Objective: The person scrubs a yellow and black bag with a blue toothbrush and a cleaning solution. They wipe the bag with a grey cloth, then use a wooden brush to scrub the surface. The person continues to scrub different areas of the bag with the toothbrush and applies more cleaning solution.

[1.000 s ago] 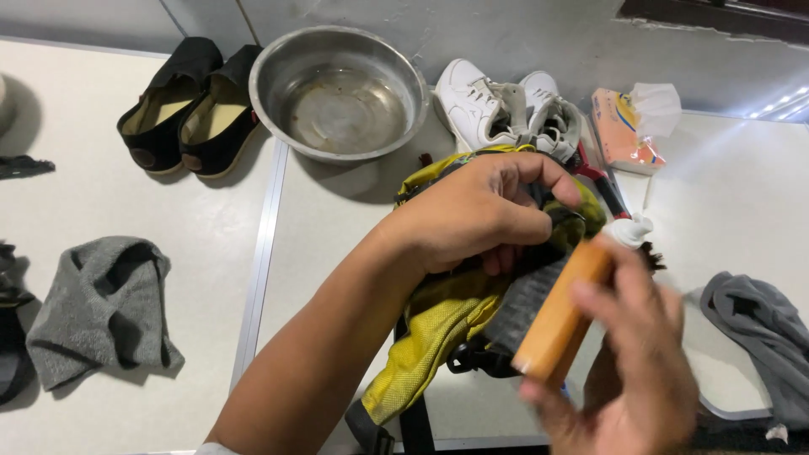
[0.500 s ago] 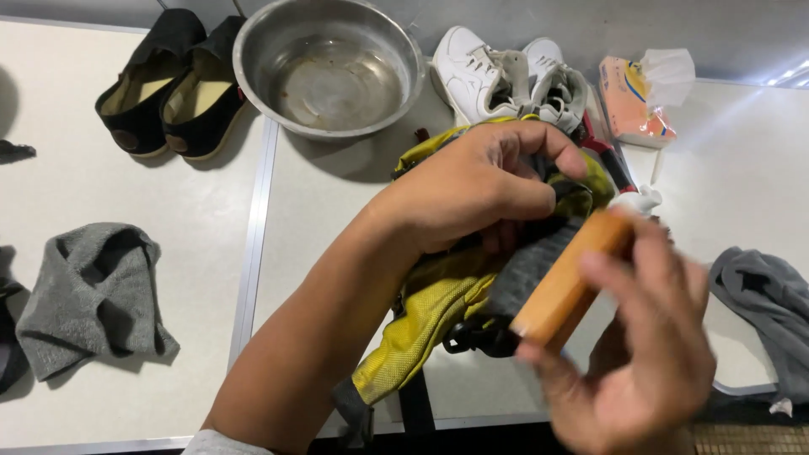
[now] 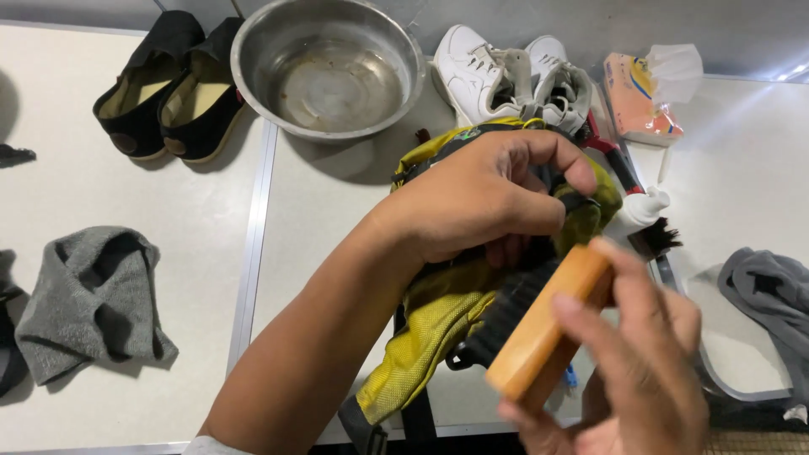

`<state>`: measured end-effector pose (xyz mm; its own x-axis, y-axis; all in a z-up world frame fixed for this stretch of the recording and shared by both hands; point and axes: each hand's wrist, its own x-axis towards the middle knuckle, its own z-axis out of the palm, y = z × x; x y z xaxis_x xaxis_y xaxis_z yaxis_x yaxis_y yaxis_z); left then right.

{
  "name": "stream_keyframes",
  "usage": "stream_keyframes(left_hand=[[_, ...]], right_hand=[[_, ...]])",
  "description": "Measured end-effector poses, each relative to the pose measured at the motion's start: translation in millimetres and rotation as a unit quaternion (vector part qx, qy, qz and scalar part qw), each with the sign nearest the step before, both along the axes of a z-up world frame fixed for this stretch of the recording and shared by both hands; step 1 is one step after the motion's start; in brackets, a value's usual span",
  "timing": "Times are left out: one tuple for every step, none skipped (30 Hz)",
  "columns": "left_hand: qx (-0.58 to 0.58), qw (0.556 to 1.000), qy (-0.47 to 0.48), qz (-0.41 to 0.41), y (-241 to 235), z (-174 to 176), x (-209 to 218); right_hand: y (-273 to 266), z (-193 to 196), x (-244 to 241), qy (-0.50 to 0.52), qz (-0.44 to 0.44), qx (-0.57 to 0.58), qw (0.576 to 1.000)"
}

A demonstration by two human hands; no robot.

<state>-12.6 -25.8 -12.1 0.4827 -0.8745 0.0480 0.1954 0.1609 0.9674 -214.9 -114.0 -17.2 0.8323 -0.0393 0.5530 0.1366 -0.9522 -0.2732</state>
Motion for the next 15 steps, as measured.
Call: stream_keyframes(left_hand=[[0.003, 1.0, 0.003, 0.0, 0.4, -0.4, 0.4], [-0.008, 1.0, 0.017, 0.004, 0.4, -1.1, 0.5], [-0.018, 0.999, 0.03, 0.004, -0.8, -1.9, -1.1], [-0.016, 0.999, 0.033, 0.0, -2.2, -1.8, -2.0], [-0.014, 1.0, 0.026, 0.004, -2.9, -1.5, -2.0], [-0.013, 1.0, 0.019, 0.008, -3.2, -0.7, -1.2], [-0.013, 1.0, 0.019, 0.008, -5.4, -4.3, -1.1], [-0.035, 0.999, 0.027, -0.009, -7.5, -7.6, -0.8], [-0.057, 0.997, 0.037, -0.023, -8.6, -12.0, -1.4], [-0.055, 0.998, 0.039, -0.02, -6.1, -8.0, -1.7], [-0.036, 0.999, 0.023, -0.023, -4.9, -4.2, -2.4], [-0.018, 0.999, 0.006, -0.027, -3.6, -0.6, -3.5], [-0.015, 0.999, 0.01, -0.027, -6.1, -3.0, -3.6], [-0.022, 0.999, 0.016, -0.021, -8.2, -5.2, -3.7], [-0.03, 0.999, 0.019, -0.013, -10.5, -6.5, -2.4]], right_hand=[[-4.7, -2.2, 0.6, 0.003, 0.0, 0.003, 1.0], [-9.7, -4.8, 0.7, 0.0, 0.014, -0.016, 1.0], [-14.4, -7.5, -1.5, -0.003, 0.023, -0.036, 0.999], [-13.0, -5.2, 7.9, 0.0, 0.019, -0.033, 0.999], [-12.1, -2.6, 19.0, -0.055, 0.025, 0.021, 0.998], [-10.9, 0.4, 30.8, -0.11, 0.029, 0.076, 0.991], [-12.7, 1.6, 21.3, -0.11, 0.029, 0.076, 0.991], [-14.6, 3.1, 12.0, -0.028, 0.022, 0.041, 0.999], [-16.7, 3.8, 2.5, 0.055, 0.018, 0.007, 0.998], [-3.9, 5.7, -1.1, 0.057, 0.021, 0.009, 0.998], [9.7, 7.2, -5.9, 0.04, 0.01, 0.002, 0.999], [23.3, 8.7, -11.0, 0.022, 0.0, -0.006, 1.0], [13.3, 7.1, -1.3, 0.026, -0.001, -0.003, 1.0], [3.6, 5.4, 8.3, -0.022, 0.004, 0.006, 1.0], [-6.8, 3.6, 19.5, -0.073, 0.009, 0.014, 0.997]])
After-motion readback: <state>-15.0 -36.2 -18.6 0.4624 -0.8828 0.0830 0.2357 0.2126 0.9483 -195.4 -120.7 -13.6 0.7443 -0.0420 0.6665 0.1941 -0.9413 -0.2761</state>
